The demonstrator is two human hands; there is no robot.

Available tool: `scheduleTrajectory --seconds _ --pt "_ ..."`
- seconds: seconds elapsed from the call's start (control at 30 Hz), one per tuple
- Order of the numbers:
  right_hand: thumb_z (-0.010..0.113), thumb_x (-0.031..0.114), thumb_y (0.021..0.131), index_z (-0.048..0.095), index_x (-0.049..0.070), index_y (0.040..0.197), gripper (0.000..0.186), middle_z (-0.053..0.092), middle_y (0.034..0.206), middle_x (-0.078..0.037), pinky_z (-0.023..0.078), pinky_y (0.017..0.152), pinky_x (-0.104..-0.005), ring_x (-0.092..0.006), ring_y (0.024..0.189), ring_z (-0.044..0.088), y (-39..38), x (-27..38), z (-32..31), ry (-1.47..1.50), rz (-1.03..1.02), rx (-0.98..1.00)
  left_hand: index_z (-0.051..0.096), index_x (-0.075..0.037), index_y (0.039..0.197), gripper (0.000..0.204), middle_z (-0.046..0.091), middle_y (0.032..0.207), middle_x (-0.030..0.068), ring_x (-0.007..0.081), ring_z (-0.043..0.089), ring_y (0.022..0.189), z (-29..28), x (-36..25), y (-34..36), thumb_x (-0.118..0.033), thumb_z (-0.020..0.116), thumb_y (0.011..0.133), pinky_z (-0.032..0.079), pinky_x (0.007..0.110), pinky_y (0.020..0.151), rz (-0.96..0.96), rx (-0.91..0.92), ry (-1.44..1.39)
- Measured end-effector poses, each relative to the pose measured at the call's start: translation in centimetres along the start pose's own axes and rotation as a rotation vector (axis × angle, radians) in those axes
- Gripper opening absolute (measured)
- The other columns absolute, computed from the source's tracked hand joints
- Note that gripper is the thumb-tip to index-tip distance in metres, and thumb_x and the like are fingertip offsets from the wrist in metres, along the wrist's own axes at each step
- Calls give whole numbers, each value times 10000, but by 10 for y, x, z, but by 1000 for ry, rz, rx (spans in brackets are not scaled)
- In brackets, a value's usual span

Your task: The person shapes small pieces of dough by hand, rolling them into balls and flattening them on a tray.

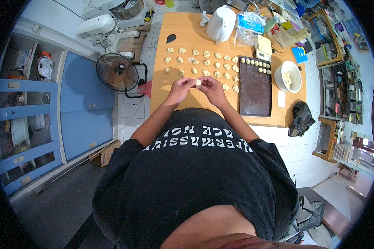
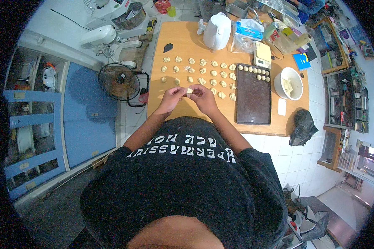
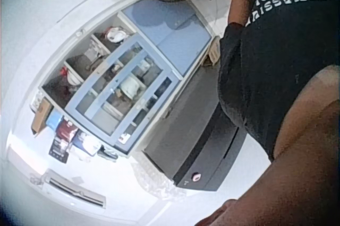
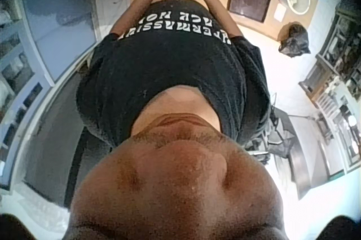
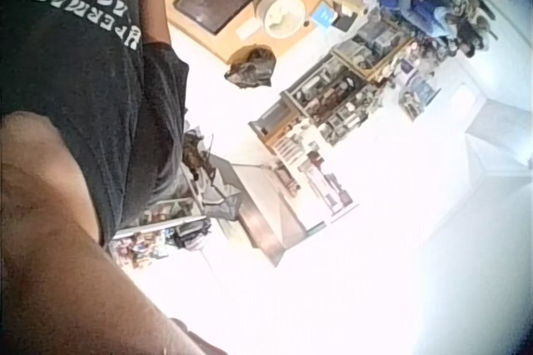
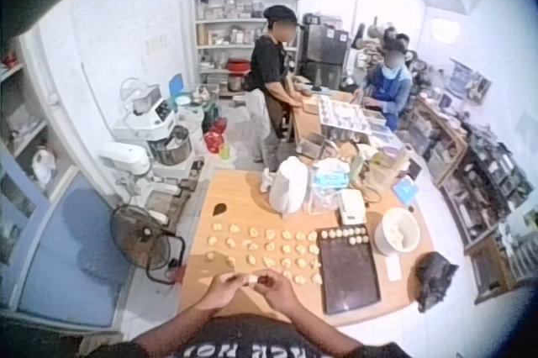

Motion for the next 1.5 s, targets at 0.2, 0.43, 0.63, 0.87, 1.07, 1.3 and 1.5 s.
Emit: scheduleTrajectory --seconds 0.2,0.43,0.63,0.87,1.07,1.3,1.5 --pt "751 -5 876 634 -38 1186 333 720 1013 -100 568 835 -289 -163 926 699 -9 -1 -13 -60 -7 -13 720 -43 1090 232 699 964 -14 64 610 861 18 5 1 -245 653 1000 455 238 753 -9 -12 -4" --pt "768 54 878 680 -29 1150 299 737 946 -105 572 803 -301 -169 867 708 -21 -2 -42 -268 -22 -77 705 -59 1106 223 693 990 -15 68 612 878 47 24 7 -247 630 1013 455 237 747 -71 11 -8" --pt "779 77 872 691 -13 1155 309 737 932 -103 568 783 -297 -156 835 696 -32 -3 -89 -272 -31 -140 656 -99 1176 278 703 1040 4 102 638 941 89 24 11 -326 615 1021 464 275 780 -170 -17 -55" --pt "781 73 866 685 -18 1179 340 746 936 -93 559 769 -288 -128 828 685 -41 -5 -173 -217 17 -318 644 -133 1197 339 705 1070 16 119 639 971 147 34 32 -417 621 1012 469 301 811 -261 -80 -30" --pt "763 68 880 684 -31 1182 328 746 947 -84 554 763 -280 -121 810 682 -40 -29 -246 -189 14 -402 649 -134 1182 339 698 1073 16 121 631 962 185 53 49 -424 609 1011 465 314 806 -244 -7 -48" --pt "774 115 869 721 -22 1112 284 745 940 -122 552 767 -328 -191 826 706 -13 -17 -310 -446 37 -546 636 -132 1204 333 698 1071 25 127 632 955 221 53 50 -409 592 1024 462 314 816 -393 -67 92" --pt "782 150 831 734 16 1078 285 732 971 -189 556 818 -400 -316 888 702 30 -19 -350 -594 -1 -668 634 -136 1214 323 706 1078 31 129 641 974 233 61 51 -395 586 1027 456 303 828 -422 -126 112"
Point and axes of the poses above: each hand's wrist, its own y-axis towards the middle knuckle, its own z-axis out of the palm, x = y × z, the point moved 2 cm from there along y, towards the middle knuckle
